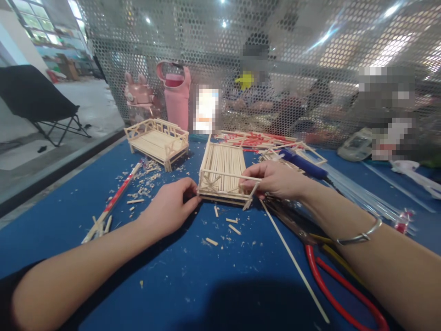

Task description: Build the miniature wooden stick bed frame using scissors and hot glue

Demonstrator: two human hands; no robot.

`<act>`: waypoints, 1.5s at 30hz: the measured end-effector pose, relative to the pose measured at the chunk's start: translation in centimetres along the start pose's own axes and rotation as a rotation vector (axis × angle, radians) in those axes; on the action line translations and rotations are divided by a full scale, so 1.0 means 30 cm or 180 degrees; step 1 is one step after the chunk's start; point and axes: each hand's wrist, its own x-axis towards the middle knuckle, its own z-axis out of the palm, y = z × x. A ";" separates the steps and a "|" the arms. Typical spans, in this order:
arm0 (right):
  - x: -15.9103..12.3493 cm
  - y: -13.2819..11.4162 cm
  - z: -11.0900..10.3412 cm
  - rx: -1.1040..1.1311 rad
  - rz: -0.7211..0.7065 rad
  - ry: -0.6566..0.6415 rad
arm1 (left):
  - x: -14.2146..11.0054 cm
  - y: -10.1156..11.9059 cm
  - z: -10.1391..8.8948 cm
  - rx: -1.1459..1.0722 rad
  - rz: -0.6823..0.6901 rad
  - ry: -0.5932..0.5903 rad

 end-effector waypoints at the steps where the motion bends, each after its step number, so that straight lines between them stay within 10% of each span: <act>1: 0.000 -0.001 0.000 -0.0022 -0.0010 -0.0004 | 0.000 -0.001 0.001 0.0013 0.0006 0.0003; 45: 0.010 0.000 -0.016 -0.0394 -0.0124 -0.0020 | -0.003 0.005 -0.003 0.0003 0.0060 0.0023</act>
